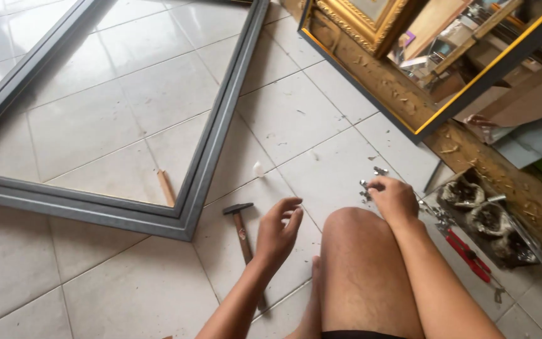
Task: Assembling a large wooden picture frame by gluing and hammering wedges into the corner joints.
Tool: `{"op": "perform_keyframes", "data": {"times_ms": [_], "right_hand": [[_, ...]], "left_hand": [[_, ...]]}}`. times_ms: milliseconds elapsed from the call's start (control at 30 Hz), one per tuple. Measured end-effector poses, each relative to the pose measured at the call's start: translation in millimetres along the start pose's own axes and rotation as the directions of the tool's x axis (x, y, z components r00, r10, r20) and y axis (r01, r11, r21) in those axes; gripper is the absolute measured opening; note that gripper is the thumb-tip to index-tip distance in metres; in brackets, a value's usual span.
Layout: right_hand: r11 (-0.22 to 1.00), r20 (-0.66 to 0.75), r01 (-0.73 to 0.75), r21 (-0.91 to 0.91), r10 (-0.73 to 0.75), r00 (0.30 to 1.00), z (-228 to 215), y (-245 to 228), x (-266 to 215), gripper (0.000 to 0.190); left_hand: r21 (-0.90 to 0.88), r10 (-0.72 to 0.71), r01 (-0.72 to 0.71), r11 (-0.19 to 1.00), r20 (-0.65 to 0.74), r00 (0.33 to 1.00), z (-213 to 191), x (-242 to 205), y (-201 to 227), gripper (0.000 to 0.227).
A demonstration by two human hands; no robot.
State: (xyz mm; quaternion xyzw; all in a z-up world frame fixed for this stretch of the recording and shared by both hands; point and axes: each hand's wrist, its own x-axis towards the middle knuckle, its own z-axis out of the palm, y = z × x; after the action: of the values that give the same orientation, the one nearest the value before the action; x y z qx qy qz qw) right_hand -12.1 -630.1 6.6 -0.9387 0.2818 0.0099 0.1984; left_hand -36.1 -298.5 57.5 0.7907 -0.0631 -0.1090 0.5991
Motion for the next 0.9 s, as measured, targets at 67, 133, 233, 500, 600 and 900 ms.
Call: {"op": "perform_keyframes", "data": {"times_ms": [67,133,233,500,600,900], "right_hand": [[0.999,0.016,0.014,-0.041,-0.014,1.0,-5,-9,-12,0.021],[0.994,0.065,0.1,-0.04,-0.098,0.993,-15,-22,-18,0.02],[0.995,0.123,0.044,-0.091,-0.033,0.992,-27,-33,-20,0.018],[0.991,0.141,0.043,-0.129,-0.024,0.99,0,-17,5,0.021],[0.986,0.157,0.087,-0.144,-0.064,0.986,-4,-22,3,0.024],[0.928,0.254,0.182,-0.324,-0.1,0.962,-3,-39,11,0.025]], "left_hand": [[-0.072,-0.058,0.061,0.996,0.044,0.997,27,10,11,0.037],[-0.057,-0.134,0.145,0.988,0.166,0.977,53,26,30,0.042],[-0.034,-0.078,0.087,0.996,0.209,0.975,78,37,35,0.046],[-0.036,-0.046,0.048,0.998,0.055,0.997,48,10,33,0.039],[-0.038,-0.06,0.061,0.997,0.014,0.998,11,-13,33,0.037],[0.177,0.099,-0.067,0.982,-0.179,0.979,-152,-44,-55,0.028]]}}
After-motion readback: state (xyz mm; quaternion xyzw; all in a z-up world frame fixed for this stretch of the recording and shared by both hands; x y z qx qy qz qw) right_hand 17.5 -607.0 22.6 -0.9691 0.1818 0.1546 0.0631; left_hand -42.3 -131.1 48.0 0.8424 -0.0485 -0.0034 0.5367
